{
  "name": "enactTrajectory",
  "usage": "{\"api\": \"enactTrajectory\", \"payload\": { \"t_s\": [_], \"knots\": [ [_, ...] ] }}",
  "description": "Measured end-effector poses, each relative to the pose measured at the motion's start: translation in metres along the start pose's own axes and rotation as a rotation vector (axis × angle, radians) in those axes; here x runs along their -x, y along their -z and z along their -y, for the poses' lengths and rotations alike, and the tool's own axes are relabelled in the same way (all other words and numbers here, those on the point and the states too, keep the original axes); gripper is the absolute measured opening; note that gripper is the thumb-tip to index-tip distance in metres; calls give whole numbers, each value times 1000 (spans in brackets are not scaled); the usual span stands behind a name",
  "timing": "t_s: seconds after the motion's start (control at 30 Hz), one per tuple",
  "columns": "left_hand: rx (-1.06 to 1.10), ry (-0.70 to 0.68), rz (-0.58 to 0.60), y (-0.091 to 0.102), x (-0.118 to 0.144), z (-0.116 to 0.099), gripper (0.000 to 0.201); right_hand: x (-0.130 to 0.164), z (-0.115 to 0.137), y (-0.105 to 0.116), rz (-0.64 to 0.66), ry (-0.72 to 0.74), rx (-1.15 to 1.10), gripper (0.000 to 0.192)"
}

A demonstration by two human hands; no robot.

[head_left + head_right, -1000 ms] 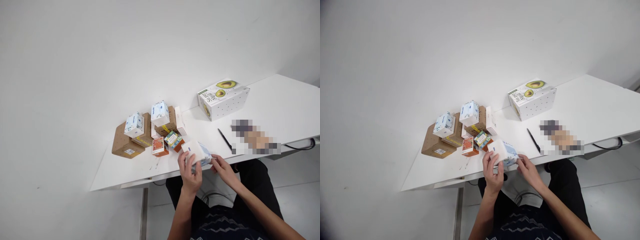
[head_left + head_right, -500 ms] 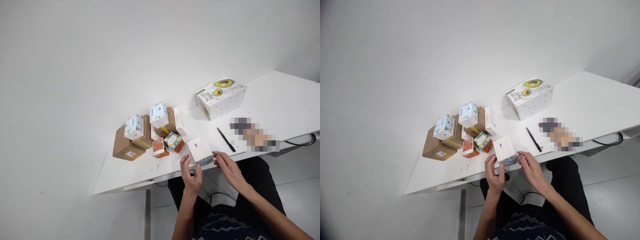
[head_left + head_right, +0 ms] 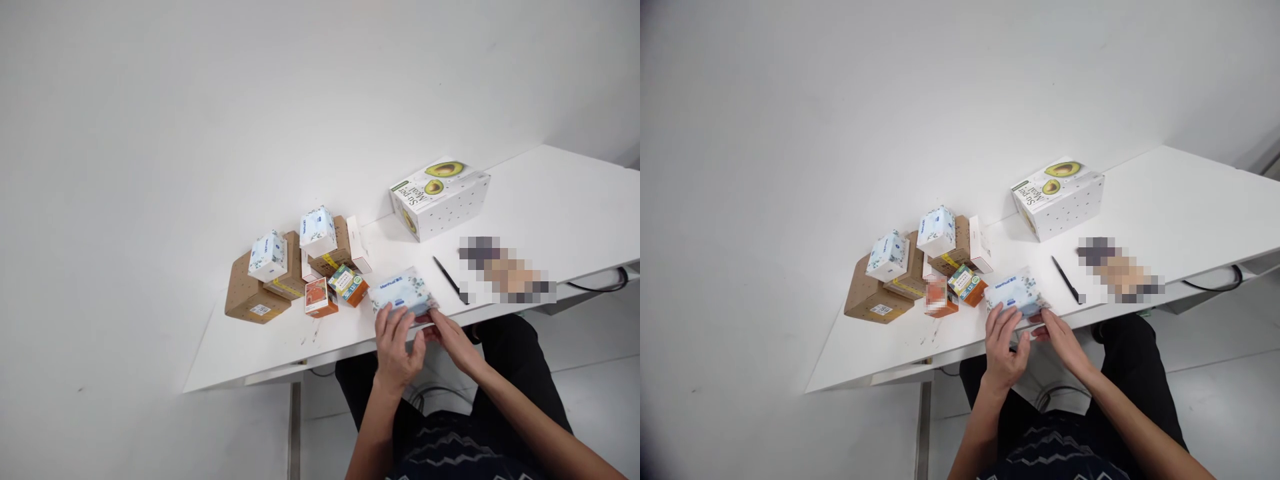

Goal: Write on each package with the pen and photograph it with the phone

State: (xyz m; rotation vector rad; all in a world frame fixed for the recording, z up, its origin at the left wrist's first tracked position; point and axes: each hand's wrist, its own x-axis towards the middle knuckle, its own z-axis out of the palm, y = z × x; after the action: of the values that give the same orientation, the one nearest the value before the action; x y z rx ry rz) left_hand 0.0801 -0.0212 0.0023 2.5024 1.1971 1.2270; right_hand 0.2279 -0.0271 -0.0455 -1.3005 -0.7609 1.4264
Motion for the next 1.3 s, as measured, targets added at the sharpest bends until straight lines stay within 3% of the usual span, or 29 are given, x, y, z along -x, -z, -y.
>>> {"api": "enactTrajectory", "payload": {
  "t_s": [0.1,0.2,0.3,0.37,0.5,0.73,0.87,1.03,1.3],
  "knots": [
    [40,192,-134,-1,12,15,27,1,7,13,-46,17,240,45],
    [169,519,-240,-3,25,35,26,6,18,20,-162,134,425,42],
    [322,789,-225,-11,34,49,32,6,24,21,-375,322,490,37],
    [373,851,-161,-17,36,51,35,2,25,20,-421,363,499,43],
    [372,777,-71,-21,31,40,42,-6,24,19,-255,266,471,54],
    [173,342,-121,8,6,6,44,-3,12,8,-119,59,111,59],
    [14,178,-123,15,-3,-5,41,2,-2,-2,-21,-14,-5,57],
    [-54,133,-133,12,-4,-8,38,6,-9,-2,7,-8,41,61],
    [-73,94,-103,8,-5,-8,38,5,-4,14,-65,107,443,57]
  ]
}}
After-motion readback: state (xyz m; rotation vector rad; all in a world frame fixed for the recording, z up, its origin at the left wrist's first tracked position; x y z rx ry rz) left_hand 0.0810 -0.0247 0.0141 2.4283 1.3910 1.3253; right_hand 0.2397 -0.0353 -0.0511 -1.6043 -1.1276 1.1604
